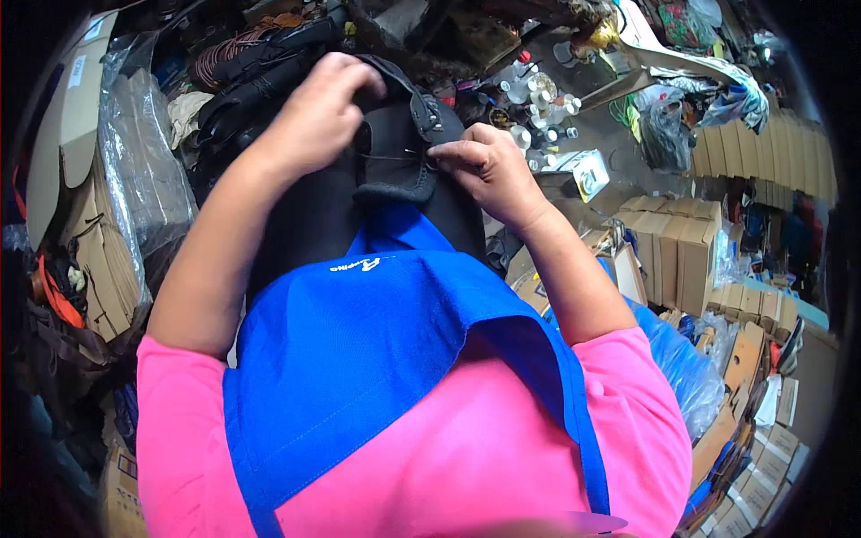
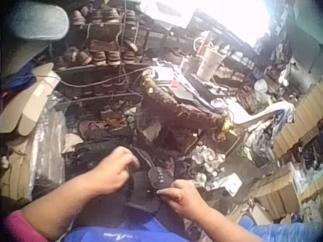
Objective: Hand-stitching the upper part of a black shoe using a needle and thread.
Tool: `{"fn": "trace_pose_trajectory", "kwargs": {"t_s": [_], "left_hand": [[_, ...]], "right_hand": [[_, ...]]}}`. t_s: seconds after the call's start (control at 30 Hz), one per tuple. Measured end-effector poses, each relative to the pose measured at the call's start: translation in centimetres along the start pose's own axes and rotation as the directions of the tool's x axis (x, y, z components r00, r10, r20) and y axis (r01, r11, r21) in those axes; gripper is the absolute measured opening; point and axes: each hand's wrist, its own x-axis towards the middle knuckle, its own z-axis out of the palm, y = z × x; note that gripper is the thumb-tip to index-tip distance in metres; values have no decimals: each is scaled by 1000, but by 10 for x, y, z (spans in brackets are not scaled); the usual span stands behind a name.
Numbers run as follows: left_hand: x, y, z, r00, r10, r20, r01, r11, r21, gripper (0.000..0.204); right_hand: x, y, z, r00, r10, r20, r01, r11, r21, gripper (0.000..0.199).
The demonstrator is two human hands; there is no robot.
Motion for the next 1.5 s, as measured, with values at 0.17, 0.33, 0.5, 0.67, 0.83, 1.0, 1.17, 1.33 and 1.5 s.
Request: {"fn": "trace_pose_trajectory", "kwargs": {"t_s": [0.17, 0.33, 0.5, 0.67, 0.83, 1.0, 1.17, 1.33, 1.5], "left_hand": [[-37, 25, -26, 986, -164, 17, 164, 986, 15, 40], [-41, -3, -88, 873, -486, -38, 427, 801, -419, 35], [-59, -42, -125, 803, -589, -92, 451, 701, -553, 41], [-61, 23, -51, 965, -226, -130, 219, 973, -67, 32], [-54, 36, -6, 998, 27, 60, -45, 945, 323, 17], [-38, 24, 10, 998, 30, -51, -31, 1000, -5, 18], [-33, 19, 17, 997, -9, 74, 2, 995, 103, 21], [-31, 18, 21, 998, 46, 31, -50, 992, 117, 19], [-30, 15, 23, 997, 63, 51, -69, 992, 107, 20]], "right_hand": [[-20, -15, 5, 998, -57, -39, 48, 981, -188, 43], [-23, -12, 3, 997, 77, 9, -76, 996, -48, 44], [-22, -22, 1, 998, 45, 51, -37, 989, -142, 43], [-30, -31, 9, 999, 29, -44, -41, 959, -279, 42], [-23, -13, 6, 994, 108, 13, -106, 992, -73, 39], [-7, 11, -5, 963, 169, 210, -234, 910, 343, 32], [8, 10, -18, 914, 184, 361, -317, 881, 353, 29], [11, 13, -17, 916, 159, 369, -296, 888, 353, 28], [11, 17, -15, 916, 155, 370, -294, 887, 356, 28]]}}
